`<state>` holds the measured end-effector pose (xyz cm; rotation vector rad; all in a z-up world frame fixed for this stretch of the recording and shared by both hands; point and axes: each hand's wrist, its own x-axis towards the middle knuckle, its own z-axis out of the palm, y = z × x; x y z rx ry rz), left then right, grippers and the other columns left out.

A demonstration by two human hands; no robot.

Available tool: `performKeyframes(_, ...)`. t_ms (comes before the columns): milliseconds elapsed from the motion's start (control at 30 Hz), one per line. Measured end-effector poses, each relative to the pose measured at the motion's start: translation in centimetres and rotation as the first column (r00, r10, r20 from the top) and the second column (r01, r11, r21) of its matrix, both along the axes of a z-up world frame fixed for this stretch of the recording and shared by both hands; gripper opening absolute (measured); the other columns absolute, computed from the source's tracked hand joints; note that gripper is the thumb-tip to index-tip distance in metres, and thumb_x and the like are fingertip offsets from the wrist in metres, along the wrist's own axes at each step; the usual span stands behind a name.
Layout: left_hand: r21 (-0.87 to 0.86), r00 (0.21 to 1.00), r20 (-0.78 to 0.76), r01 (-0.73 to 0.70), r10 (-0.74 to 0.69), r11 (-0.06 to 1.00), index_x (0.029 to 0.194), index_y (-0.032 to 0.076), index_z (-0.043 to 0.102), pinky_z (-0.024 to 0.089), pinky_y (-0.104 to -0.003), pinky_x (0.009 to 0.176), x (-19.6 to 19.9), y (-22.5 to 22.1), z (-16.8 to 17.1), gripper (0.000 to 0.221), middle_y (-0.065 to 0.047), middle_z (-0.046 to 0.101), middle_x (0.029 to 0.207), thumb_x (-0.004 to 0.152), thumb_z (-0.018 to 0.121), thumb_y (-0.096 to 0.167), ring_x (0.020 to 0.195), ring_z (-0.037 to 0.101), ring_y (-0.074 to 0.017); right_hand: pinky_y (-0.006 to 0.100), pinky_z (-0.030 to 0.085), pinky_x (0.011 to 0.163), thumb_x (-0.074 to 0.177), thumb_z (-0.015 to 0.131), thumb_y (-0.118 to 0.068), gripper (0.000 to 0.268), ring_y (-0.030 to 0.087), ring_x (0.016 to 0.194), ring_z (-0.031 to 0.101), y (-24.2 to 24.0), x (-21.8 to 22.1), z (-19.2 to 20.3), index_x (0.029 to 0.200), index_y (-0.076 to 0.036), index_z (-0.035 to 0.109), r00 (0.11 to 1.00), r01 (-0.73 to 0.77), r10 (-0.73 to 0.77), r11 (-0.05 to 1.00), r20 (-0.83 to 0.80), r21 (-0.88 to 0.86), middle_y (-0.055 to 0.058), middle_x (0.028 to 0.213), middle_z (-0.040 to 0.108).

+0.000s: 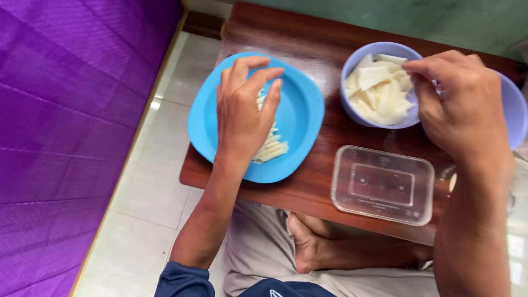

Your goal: The person is assembling nut rolls by placing peanuts onto a square wrapper and rolling it into a thin cylinder.

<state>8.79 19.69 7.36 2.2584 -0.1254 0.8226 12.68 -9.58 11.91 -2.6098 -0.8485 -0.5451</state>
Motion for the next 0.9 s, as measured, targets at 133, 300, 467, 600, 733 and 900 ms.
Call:
performKeyframes(133, -0.010, 0.981, 0.064, 0.182, -0.181, 0.983, 0.104, 0.011, 0.075, 0.048, -0.039, 0.090, 3.9, -5.4, 0.8, 0.015, -0.002, 0.064, 0.114, 0.089, 0.072, 0.009, 0.100, 0.061, -0.0243, 0.048, 0.053, 0.076, 0.092, 0.077, -0.015, 0.044, 0.038, 0.085, 0.067, 0.0, 2.7, -2.6, 0.133, 0.000, 0.072, 0.927, 0.218, -0.260, 0.960, -0.271, -0.176, 0.021, 0.113, 0.070)
performKeyframes(300, -0.101, 0.957, 0.027, 0.292, -0.290, 0.951, 0.101, 0.013, 0.076, 0.055, -0.038, 0.075, 9.6, -10.0, -0.6, 0.016, -0.002, 0.069, 0.098, 0.090, 0.067, 0.018, 0.084, 0.065, -0.0248, 0.045, 0.048, 0.063, 0.094, 0.072, -0.018, 0.017, 0.036, 0.078, 0.064, 1.2, 4.0, -4.8, 0.101, -0.005, 0.079, 0.994, 0.096, -0.097, 0.995, -0.059, -0.022, 0.011, 0.095, 0.070)
performKeyframes(467, -0.199, 0.914, 0.091, 0.405, -0.394, 0.892, 0.102, 0.005, 0.073, 0.053, -0.035, 0.076, 8.0, -11.0, 0.3, 0.027, -0.006, 0.065, 0.095, 0.097, 0.061, 0.029, 0.085, 0.063, -0.0227, 0.038, 0.045, 0.062, 0.100, 0.070, -0.001, 0.008, 0.026, 0.070, 0.057, 0.5, 2.0, -2.2, 0.101, 0.006, 0.070, 0.994, 0.084, -0.066, 0.967, -0.082, 0.242, 0.014, 0.090, 0.069)
performKeyframes(600, -0.301, 0.854, 0.001, 0.496, -0.520, 0.814, 0.118, 0.004, 0.069, 0.059, -0.032, 0.077, 6.8, -11.5, 1.5, 0.043, -0.006, 0.069, 0.111, 0.093, 0.065, 0.040, 0.092, 0.070, -0.0190, 0.027, 0.042, 0.060, 0.104, 0.067, -0.001, 0.010, 0.016, 0.069, 0.052, 0.3, 0.9, -0.9, 0.101, 0.008, 0.067, 0.981, 0.086, 0.007, 0.881, -0.196, 0.464, 0.011, 0.085, 0.066)
performKeyframes(733, -0.251, 0.828, 0.009, 0.544, -0.560, 0.801, 0.117, 0.017, 0.071, 0.059, -0.034, 0.079, 7.9, -11.4, -0.8, 0.030, -0.007, 0.070, 0.100, 0.100, 0.066, 0.042, 0.093, 0.074, -0.0265, 0.031, 0.053, 0.069, 0.111, 0.072, -0.016, 0.015, 0.021, 0.082, 0.068, -1.0, 1.7, -3.1, 0.098, -0.008, 0.071, 0.974, 0.114, -0.006, 0.875, -0.227, 0.470, 0.009, 0.081, 0.068)
performKeyframes(900, -0.344, 0.777, 0.055, 0.605, -0.627, 0.718, 0.110, 0.014, 0.075, 0.058, -0.026, 0.068, 7.8, -11.2, -0.5, 0.013, -0.006, 0.070, 0.085, 0.102, 0.066, 0.020, 0.078, 0.070, -0.0152, 0.024, 0.048, 0.066, 0.109, 0.065, -0.010, 0.008, 0.007, 0.072, 0.056, -2.4, 2.1, -3.9, 0.105, -0.006, 0.071, 0.923, 0.177, 0.071, 0.794, -0.377, 0.582, 0.006, 0.076, 0.066)
